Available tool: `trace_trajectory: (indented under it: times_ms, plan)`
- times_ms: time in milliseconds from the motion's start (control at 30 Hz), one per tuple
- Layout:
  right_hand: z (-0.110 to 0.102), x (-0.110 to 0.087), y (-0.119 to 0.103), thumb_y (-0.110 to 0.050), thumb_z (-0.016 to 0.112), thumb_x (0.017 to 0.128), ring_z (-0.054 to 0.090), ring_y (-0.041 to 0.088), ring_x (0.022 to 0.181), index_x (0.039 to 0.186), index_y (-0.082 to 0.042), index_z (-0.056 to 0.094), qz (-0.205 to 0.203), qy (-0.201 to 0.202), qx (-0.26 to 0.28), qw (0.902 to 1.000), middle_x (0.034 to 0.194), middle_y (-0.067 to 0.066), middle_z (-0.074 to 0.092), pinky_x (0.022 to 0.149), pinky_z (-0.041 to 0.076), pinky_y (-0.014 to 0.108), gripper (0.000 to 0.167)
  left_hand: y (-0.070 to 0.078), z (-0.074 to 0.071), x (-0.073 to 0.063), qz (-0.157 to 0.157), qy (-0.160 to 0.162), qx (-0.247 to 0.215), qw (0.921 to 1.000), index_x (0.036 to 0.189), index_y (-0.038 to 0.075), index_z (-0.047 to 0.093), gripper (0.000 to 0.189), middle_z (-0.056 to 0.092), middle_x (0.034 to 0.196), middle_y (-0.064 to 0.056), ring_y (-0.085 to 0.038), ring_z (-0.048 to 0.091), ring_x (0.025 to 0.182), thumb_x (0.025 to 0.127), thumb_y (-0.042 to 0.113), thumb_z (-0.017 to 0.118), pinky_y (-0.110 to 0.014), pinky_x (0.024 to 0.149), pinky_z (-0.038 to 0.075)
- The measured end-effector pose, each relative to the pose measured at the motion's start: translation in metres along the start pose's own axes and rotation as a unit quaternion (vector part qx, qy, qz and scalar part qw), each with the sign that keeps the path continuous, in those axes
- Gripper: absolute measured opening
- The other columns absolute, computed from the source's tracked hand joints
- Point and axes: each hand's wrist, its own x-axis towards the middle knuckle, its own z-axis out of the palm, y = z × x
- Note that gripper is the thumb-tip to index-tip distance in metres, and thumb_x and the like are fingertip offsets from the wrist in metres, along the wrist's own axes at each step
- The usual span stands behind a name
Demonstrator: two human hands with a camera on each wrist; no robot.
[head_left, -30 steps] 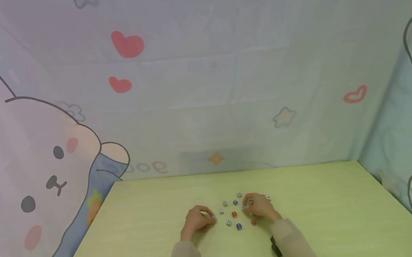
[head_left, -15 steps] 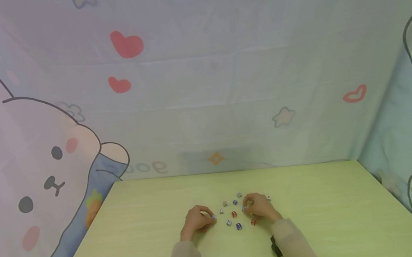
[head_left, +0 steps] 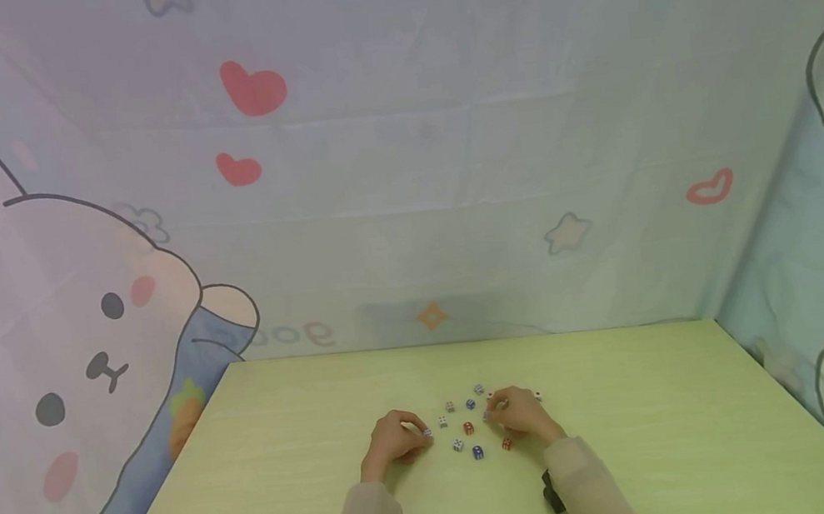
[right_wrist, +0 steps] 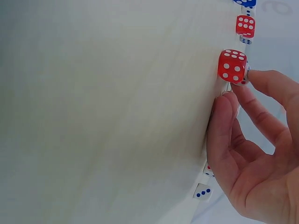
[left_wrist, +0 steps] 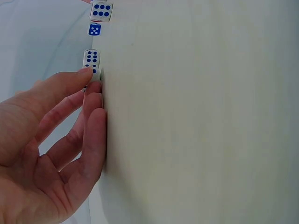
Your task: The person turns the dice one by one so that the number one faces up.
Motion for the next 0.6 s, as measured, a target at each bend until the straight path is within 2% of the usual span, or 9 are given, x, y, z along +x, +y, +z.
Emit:
trace_trajectory:
  times_ms: [267,367,500,600]
  plan:
    - [0.0007,-0.0012,0.0005,-0.015,0.06,0.083,0.043,0.007,0.04,0.091,-0.007,0.065,-0.001,0.001,0.001,1.0,0.088,0.014,0.066,0.04,0.039,0.017,0.013,-0.0002,0.0007,-0.0002,0.001,-0.001,0.0,1.0,0.082,0.007,0.068,0.014,0.065,0.062,-0.006,-0.01,0.055,0.047,0.073,0.017,0.072,-0.025,0.043,0.049]
    - [0.0005,-0.0022,-0.0003,-0.017,0.06,0.083,0.041,0.006,0.039,0.094,-0.008,0.064,-0.004,-0.003,0.001,1.0,0.081,0.009,0.066,0.039,0.038,0.017,0.015,0.0001,0.0007,-0.0007,-0.002,-0.002,-0.001,1.0,0.082,0.007,0.068,0.014,0.065,0.062,-0.005,-0.011,0.055,0.047,0.073,0.017,0.073,-0.025,0.043,0.049]
    - [0.0003,-0.0026,-0.0027,-0.019,0.062,0.081,0.036,0.006,0.037,0.093,-0.01,0.064,-0.01,-0.009,-0.012,0.9998,0.061,0.003,0.058,0.038,0.035,0.018,0.015,0.0007,0.0,-0.0007,-0.009,-0.003,-0.001,1.0,0.082,0.008,0.068,0.014,0.065,0.062,-0.005,-0.01,0.056,0.047,0.073,0.017,0.073,-0.024,0.044,0.049]
    - [0.0009,-0.0019,-0.0039,-0.021,0.064,0.079,0.035,0.006,0.038,0.091,-0.012,0.063,-0.018,-0.006,-0.035,0.9992,0.066,0.002,0.059,0.039,0.034,0.018,0.015,0.001,-0.0005,-0.0001,-0.009,-0.003,0.0,1.0,0.082,0.007,0.068,0.014,0.065,0.062,-0.005,-0.01,0.055,0.046,0.073,0.017,0.072,-0.024,0.044,0.049]
